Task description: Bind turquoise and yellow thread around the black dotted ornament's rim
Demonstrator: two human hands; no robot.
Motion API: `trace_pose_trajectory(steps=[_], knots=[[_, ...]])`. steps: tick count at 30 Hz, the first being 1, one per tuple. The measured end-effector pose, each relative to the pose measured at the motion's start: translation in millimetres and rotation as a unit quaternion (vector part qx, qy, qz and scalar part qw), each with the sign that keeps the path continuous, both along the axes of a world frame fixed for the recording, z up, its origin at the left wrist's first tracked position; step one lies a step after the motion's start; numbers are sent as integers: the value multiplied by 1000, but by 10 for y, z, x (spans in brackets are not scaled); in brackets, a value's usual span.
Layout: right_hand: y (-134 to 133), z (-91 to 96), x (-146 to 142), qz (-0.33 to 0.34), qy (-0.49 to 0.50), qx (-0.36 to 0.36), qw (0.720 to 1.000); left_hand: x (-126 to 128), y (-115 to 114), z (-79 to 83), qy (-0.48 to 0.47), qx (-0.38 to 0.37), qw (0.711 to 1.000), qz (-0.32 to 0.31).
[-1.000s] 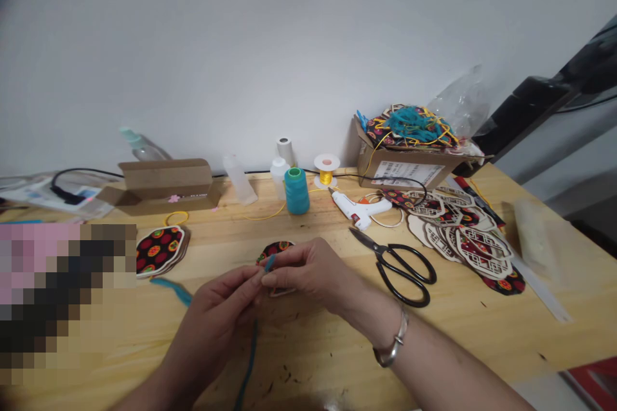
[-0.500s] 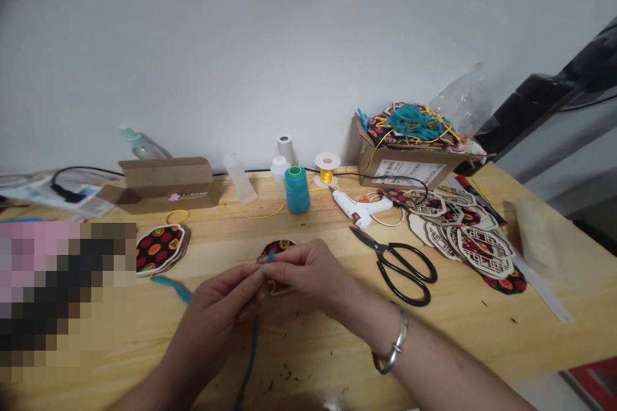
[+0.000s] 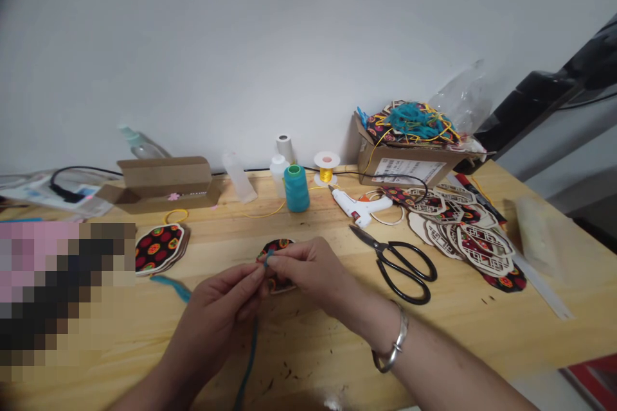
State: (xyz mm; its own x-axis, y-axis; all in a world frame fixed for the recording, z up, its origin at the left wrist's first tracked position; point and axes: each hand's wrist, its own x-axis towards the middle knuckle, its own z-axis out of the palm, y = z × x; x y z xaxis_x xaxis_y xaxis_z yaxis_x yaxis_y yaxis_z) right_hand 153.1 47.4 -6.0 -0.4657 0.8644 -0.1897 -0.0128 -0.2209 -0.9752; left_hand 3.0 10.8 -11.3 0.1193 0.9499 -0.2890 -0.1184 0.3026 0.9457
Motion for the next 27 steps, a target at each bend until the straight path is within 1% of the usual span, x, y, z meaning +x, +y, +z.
trace_pose_trajectory(steps=[5,8,11,14,18,20,22,25,27], knots=[[7,-11,3,-16,-1,0,1000,3,5,-2,-3,-9,1000,-1],[13,-17,-2,-8,18,-23,1000,9,0,-2,-7,-19,1000,2],[23,-19,-12,-26,33,-44,998,13,-6,-6,-14,-28,999,-8],[36,-4,-18,-44,30,-27,998,12,-6,-5,2,-23,1000,-17],[58,39,15,-61,62,-18,996,-1,3,11,91,38,995,-14],[68,66,59,-60,102,-28,993,-12,3,13,130,77,988,-17],[77,106,119,-46,154,-37,986,-23,1,5,160,125,979,-14],[88,196,216,-33,220,-42,974,-33,3,-6,213,197,957,14],[100,264,269,-58,241,-17,968,-36,8,9,252,233,938,56]])
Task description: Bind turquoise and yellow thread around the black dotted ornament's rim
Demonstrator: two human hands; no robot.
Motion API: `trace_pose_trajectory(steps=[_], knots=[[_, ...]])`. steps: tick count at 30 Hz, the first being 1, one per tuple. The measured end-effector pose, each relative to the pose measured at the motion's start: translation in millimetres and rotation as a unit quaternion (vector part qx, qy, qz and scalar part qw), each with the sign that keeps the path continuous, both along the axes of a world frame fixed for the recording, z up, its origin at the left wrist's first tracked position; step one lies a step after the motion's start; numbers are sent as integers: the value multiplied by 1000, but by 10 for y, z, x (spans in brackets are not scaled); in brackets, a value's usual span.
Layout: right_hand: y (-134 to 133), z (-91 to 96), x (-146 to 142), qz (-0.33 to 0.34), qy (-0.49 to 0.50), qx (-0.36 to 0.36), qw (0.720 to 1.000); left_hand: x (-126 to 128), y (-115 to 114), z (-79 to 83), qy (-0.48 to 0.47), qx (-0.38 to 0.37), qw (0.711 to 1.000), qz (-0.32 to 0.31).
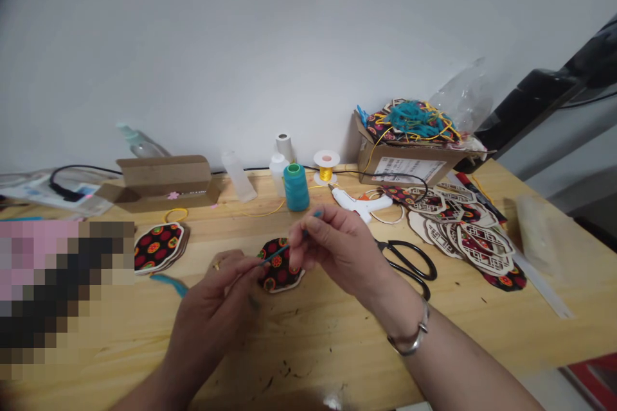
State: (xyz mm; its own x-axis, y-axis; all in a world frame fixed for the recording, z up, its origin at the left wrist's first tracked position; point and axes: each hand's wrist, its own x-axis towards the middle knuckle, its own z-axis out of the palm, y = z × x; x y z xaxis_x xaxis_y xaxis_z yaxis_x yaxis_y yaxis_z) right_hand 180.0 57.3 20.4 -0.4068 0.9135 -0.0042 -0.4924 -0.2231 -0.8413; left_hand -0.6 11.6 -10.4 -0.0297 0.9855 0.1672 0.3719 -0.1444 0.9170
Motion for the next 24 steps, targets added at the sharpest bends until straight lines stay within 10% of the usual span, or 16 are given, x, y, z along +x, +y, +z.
trace_pose_trajectory(steps=[5,9,15,20,24], knots=[[32,95,50,-137,-24,82,987,0,-36,105,-42,66,987,141],[-15,76,5,-147,-58,151,976,21,-85,100,-182,-187,965,-38],[-162,12,-82,40,-226,266,936,45,-37,13,-465,-370,788,-157],[-226,57,-101,186,-406,375,813,38,-5,7,-469,-342,805,-124],[-246,102,-139,264,-444,379,768,22,15,-5,-465,-372,800,-77]])
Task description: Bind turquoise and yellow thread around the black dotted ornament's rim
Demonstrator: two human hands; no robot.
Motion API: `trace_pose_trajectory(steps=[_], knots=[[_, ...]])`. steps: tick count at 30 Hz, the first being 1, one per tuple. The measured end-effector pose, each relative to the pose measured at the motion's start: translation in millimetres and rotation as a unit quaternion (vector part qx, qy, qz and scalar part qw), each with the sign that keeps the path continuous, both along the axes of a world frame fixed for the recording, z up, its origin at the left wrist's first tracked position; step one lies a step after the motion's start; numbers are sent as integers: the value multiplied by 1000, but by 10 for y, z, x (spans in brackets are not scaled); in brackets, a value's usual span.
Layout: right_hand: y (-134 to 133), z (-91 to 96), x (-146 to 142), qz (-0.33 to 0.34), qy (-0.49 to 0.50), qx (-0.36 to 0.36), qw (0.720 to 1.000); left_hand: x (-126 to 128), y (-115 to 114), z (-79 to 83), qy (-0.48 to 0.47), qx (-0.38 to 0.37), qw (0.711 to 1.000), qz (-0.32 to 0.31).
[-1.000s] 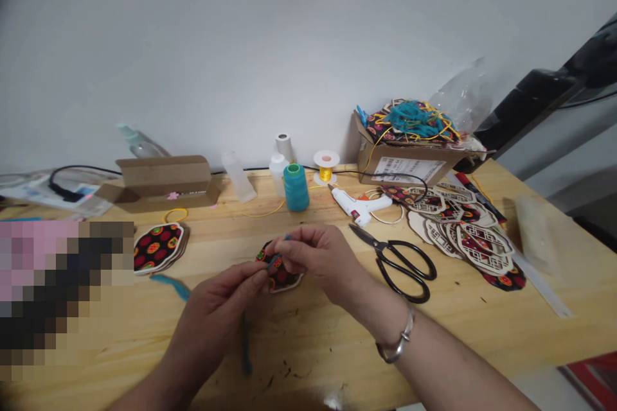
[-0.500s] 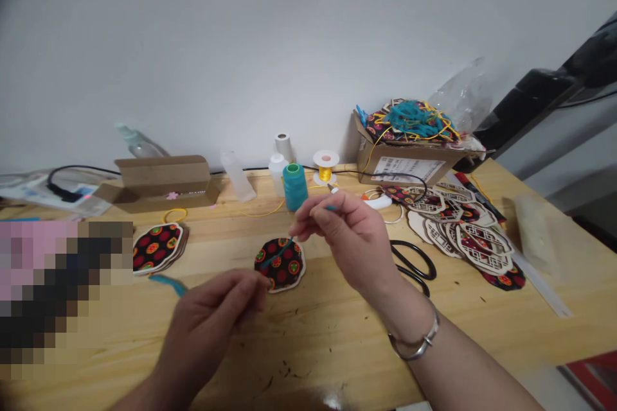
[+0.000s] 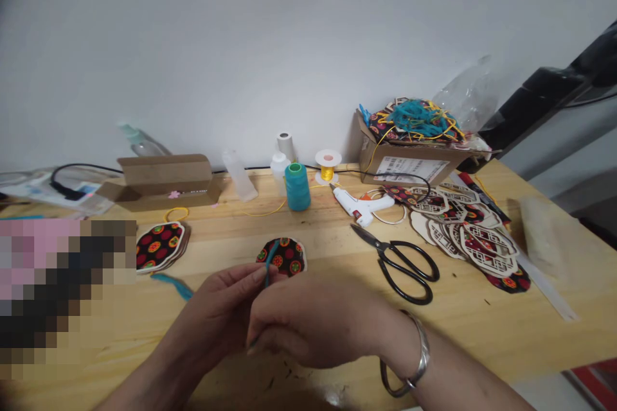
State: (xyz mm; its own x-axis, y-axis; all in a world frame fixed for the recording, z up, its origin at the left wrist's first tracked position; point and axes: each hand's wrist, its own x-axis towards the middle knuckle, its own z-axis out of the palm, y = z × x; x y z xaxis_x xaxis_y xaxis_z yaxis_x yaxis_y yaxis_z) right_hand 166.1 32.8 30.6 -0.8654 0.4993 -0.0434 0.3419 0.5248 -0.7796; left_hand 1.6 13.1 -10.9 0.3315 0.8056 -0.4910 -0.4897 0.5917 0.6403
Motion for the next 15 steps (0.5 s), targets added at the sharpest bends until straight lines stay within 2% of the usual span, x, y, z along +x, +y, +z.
trace_pose_trajectory(steps=[7,15], knots=[[-16,-7,-51,38,-57,6,998,-8,39,11,-15,-6,1000,22],[-36,-105,-61,103,-32,-8,994,-4,31,-2,-12,-11,1000,25]])
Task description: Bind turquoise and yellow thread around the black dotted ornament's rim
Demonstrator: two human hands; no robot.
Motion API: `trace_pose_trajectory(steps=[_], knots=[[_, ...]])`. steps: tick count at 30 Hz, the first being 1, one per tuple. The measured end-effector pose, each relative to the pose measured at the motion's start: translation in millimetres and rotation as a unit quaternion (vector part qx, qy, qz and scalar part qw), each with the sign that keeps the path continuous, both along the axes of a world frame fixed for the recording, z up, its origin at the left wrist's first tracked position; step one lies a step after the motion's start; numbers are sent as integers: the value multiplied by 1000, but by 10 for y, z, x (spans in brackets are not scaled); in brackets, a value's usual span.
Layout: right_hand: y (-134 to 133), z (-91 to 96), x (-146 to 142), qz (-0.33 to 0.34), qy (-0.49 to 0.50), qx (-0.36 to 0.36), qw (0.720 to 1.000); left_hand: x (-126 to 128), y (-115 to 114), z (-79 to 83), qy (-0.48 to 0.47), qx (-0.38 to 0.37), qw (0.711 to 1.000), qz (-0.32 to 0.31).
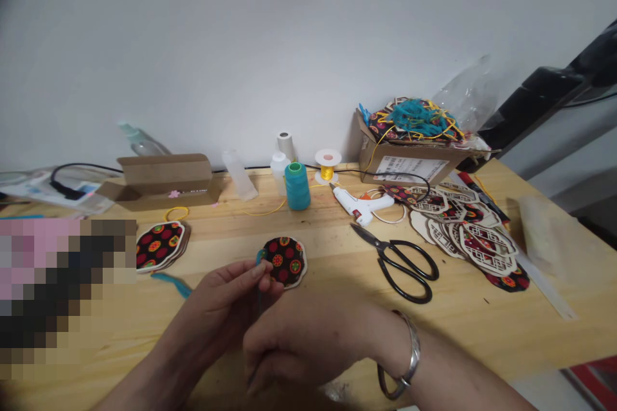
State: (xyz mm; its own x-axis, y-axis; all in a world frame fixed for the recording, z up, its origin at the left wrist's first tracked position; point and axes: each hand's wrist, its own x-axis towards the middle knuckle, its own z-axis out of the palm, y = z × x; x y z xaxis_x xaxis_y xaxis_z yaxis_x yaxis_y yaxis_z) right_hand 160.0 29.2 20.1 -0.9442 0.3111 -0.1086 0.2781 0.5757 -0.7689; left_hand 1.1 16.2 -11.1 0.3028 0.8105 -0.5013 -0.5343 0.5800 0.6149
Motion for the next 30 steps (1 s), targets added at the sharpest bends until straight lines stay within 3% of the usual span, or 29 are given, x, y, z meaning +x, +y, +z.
trace_pose_trajectory(steps=[8,13,21,23,25,28,30], knots=[[-44,-22,-54,75,-27,-48,996,-8,26,2,7,3,1000,27],[-59,20,-107,101,-63,-27,993,-2,23,4,12,21,999,31],[-73,-89,-53,94,4,-55,994,-13,0,23,40,11,999,17],[-45,-83,5,42,28,-104,993,-8,-6,38,69,15,997,21],[21,-64,59,-82,45,-168,981,5,-18,48,97,25,995,22],[163,-60,97,-324,76,-219,917,24,-49,46,123,48,991,9],[240,-89,85,-397,94,-240,881,29,-75,32,140,67,988,-5]])
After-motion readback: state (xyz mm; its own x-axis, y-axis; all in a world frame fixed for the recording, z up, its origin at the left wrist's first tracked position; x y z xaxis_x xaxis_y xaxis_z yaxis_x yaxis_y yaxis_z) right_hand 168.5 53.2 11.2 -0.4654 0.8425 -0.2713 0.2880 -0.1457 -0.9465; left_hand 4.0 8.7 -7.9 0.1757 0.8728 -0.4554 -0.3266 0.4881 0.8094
